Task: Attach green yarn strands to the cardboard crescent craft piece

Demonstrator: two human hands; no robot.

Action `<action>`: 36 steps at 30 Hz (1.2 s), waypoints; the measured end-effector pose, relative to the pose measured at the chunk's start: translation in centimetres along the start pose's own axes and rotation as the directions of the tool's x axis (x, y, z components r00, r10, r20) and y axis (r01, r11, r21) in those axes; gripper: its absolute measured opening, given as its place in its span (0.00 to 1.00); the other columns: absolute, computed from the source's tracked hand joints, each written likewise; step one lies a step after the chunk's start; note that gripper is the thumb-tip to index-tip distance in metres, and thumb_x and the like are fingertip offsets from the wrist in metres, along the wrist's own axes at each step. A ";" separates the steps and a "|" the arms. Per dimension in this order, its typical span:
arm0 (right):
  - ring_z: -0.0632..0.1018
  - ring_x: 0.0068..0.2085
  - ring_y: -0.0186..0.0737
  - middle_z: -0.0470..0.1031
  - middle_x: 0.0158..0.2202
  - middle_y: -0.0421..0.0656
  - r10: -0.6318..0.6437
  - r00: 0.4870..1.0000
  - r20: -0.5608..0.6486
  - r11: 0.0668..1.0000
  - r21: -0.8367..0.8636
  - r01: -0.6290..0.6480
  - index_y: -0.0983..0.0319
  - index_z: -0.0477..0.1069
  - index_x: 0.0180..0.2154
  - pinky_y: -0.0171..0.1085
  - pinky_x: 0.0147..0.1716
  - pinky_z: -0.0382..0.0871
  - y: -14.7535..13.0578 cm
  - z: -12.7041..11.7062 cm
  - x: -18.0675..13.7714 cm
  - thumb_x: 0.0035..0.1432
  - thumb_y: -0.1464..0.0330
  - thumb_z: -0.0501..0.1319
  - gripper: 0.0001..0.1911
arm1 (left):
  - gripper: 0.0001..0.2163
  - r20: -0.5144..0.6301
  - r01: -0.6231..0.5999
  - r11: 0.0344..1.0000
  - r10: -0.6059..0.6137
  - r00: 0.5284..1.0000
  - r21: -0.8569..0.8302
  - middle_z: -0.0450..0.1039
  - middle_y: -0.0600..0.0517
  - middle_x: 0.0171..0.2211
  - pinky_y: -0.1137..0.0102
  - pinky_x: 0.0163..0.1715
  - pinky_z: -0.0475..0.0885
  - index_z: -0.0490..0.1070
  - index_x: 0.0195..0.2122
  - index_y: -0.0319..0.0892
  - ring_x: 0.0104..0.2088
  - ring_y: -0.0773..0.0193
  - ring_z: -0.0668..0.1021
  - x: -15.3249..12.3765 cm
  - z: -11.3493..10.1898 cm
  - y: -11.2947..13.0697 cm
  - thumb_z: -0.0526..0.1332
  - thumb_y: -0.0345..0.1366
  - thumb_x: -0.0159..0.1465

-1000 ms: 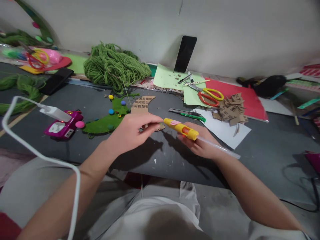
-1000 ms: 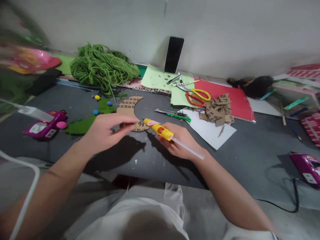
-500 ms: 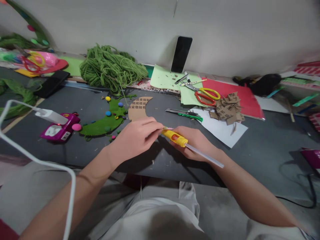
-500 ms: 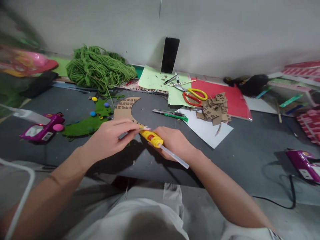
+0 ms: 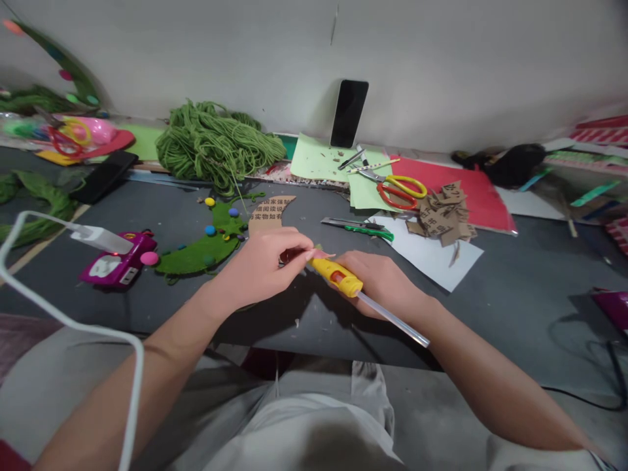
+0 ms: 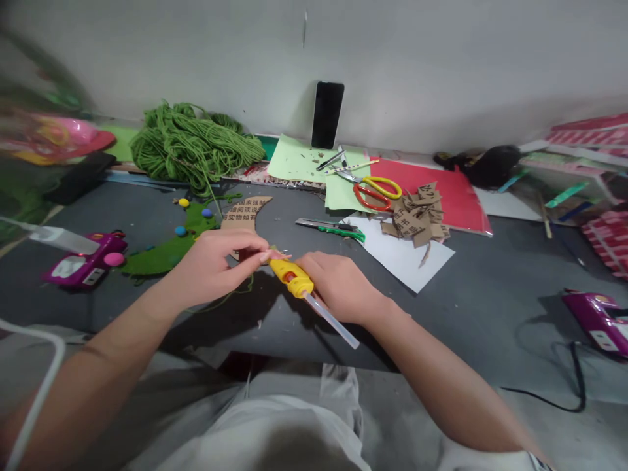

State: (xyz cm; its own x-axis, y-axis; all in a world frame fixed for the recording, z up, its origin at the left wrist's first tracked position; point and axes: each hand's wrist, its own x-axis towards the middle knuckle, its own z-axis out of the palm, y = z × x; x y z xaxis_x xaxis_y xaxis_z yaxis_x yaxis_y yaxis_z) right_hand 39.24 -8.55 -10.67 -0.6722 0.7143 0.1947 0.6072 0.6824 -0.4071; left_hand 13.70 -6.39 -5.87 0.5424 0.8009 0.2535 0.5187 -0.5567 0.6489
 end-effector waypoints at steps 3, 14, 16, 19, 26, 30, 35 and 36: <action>0.77 0.37 0.43 0.77 0.39 0.47 -0.023 1.000 -0.014 1.000 -0.008 0.023 0.62 0.68 0.48 0.38 0.36 0.63 -0.1 0.0 0.1 0.68 0.63 0.56 0.12 | 0.10 -0.036 0.013 1.000 -0.013 0.999 0.004 0.75 0.52 0.30 0.73 0.30 0.66 0.80 0.37 0.40 0.30 0.68 0.73 0.0 -0.3 -0.4 0.59 0.35 0.70; 0.75 0.36 0.42 0.76 0.38 0.46 -0.046 0.999 0.006 0.999 0.022 0.046 0.62 0.68 0.47 0.37 0.36 0.62 -0.1 -0.1 0.1 0.68 0.64 0.56 0.10 | 0.12 -0.234 0.122 0.991 -0.105 0.966 0.059 0.80 0.49 0.29 0.71 0.29 0.69 0.82 0.35 0.38 0.28 0.65 0.74 4.0 -2.0 -2.8 0.62 0.41 0.65; 0.75 0.35 0.42 0.76 0.37 0.46 -0.039 0.999 0.033 0.999 0.038 0.037 0.61 0.68 0.46 0.37 0.36 0.62 -0.2 -0.1 0.2 0.67 0.64 0.56 0.10 | 0.11 -0.223 0.121 0.990 -0.101 0.970 0.078 0.80 0.49 0.29 0.70 0.32 0.70 0.82 0.32 0.39 0.28 0.64 0.75 6.7 -1.2 -4.2 0.62 0.39 0.64; 0.75 0.36 0.41 0.76 0.37 0.45 -0.016 0.997 0.077 0.998 0.060 0.012 0.61 0.68 0.45 0.37 0.36 0.63 -0.2 -0.1 0.3 0.66 0.65 0.58 0.09 | 0.07 -0.219 0.205 0.971 -0.175 0.960 0.125 0.79 0.48 0.27 0.67 0.35 0.72 0.80 0.29 0.39 0.29 0.62 0.77 10.4 0.3 -6.6 0.66 0.35 0.60; 0.77 0.37 0.41 0.77 0.39 0.45 0.025 0.995 0.101 0.993 0.112 -0.036 0.61 0.69 0.47 0.36 0.37 0.64 -0.1 -0.1 0.2 0.64 0.67 0.60 0.10 | 0.05 -0.215 0.327 0.942 -0.305 0.928 0.075 0.81 0.45 0.33 0.65 0.39 0.73 0.79 0.33 0.39 0.33 0.59 0.79 12.6 0.8 -9.9 0.67 0.33 0.57; 0.78 0.38 0.42 0.78 0.39 0.46 0.097 0.986 0.137 0.986 0.121 -0.113 0.61 0.70 0.46 0.37 0.37 0.65 -0.3 -0.2 0.5 0.66 0.63 0.59 0.10 | 0.05 -0.116 0.281 0.955 -0.270 0.956 0.093 0.81 0.47 0.32 0.65 0.39 0.71 0.78 0.31 0.40 0.35 0.59 0.80 10.8 -1.1 -9.9 0.62 0.32 0.61; 0.76 0.34 0.40 0.78 0.37 0.46 0.120 0.987 0.108 0.975 0.173 -0.138 0.61 0.70 0.42 0.37 0.34 0.66 -0.5 -1.3 0.6 0.71 0.58 0.54 0.14 | 0.06 0.098 0.315 0.937 -0.331 0.938 0.150 0.81 0.48 0.32 0.69 0.32 0.69 0.77 0.34 0.41 0.31 0.61 0.79 6.5 -3.3 -8.7 0.61 0.35 0.62; 0.75 0.33 0.39 0.77 0.37 0.46 0.119 0.990 0.079 0.975 0.178 -0.132 0.61 0.69 0.41 0.37 0.33 0.65 -0.3 -1.5 0.5 0.71 0.58 0.53 0.14 | 0.08 0.129 0.303 0.939 -0.324 0.937 0.161 0.80 0.48 0.32 0.69 0.31 0.69 0.77 0.34 0.41 0.30 0.61 0.78 5.3 -3.8 -8.3 0.61 0.37 0.63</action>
State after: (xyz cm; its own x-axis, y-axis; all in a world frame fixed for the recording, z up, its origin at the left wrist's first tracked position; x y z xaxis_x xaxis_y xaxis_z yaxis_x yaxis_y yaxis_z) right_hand 39.38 -8.22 -9.08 -0.6263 0.7761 0.0736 0.6053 0.5436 -0.5815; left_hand 9.79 3.33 -7.20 0.4256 0.9025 -0.0657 0.7577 -0.3157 0.5711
